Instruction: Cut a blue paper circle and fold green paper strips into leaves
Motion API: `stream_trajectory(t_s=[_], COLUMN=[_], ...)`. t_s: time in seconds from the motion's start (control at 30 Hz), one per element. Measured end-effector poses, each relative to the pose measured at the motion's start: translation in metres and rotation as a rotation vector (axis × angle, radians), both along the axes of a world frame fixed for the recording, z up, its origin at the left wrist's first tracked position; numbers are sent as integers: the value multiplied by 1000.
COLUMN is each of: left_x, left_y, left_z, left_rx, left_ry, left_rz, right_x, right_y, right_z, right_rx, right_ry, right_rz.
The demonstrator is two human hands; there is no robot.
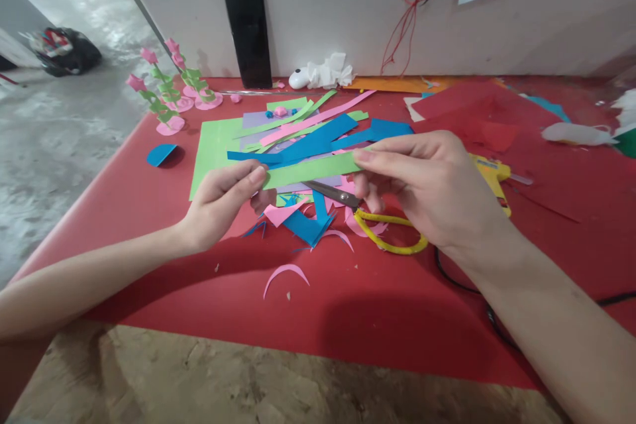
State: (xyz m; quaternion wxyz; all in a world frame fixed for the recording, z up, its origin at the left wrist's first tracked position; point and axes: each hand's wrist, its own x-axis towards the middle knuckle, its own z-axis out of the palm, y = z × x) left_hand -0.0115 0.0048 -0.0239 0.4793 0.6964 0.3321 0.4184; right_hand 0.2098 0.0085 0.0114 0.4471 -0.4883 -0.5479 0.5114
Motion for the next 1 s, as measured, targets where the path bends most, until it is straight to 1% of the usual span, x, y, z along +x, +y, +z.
stream_trajectory(t_s=[0.07, 0.2, 0.3, 0.4, 0.5, 0.57, 0.63, 0.7, 0.77, 0.83, 0.9, 1.0], left_x=[-1, -2, -1, 1, 2, 3, 3, 4, 4, 5, 5, 5], left_y=[2, 5, 4, 3, 2, 2, 3, 3, 3, 3, 4, 4], left_z=[-1, 2, 5, 4, 1, -2, -4, -6, -8, -9, -10, -12], left_rx=[15, 70, 83, 110, 147, 200, 244, 249, 251, 274, 257, 162], left_ry=[6, 190, 252, 283, 295, 295, 308, 338, 367, 369, 319, 218], left_rz=[-22, -215, -336, -383, -352, -289, -210, -157, -152, -163, -152, -105], right_x=[3, 6, -1, -14, -23, -25, -26, -26, -27, -28, -30, -31], right_y=[3, 7, 3, -6, -14, -17, -17, -17, -17, -18, -19, -20], right_z=[0, -4, -9, -13, -15, -15, -16, -18, -20, -22, -22, -20], right_rx=[-16, -61, -57, 15, 19, -32, -121, -227, -308, -343, -358, -348], right_ry=[-51, -201, -355, -436, -387, -325, -267, -228, -209, -201, -200, -176], right_rz=[38, 147, 317, 445, 447, 394, 352, 368, 416, 445, 454, 435])
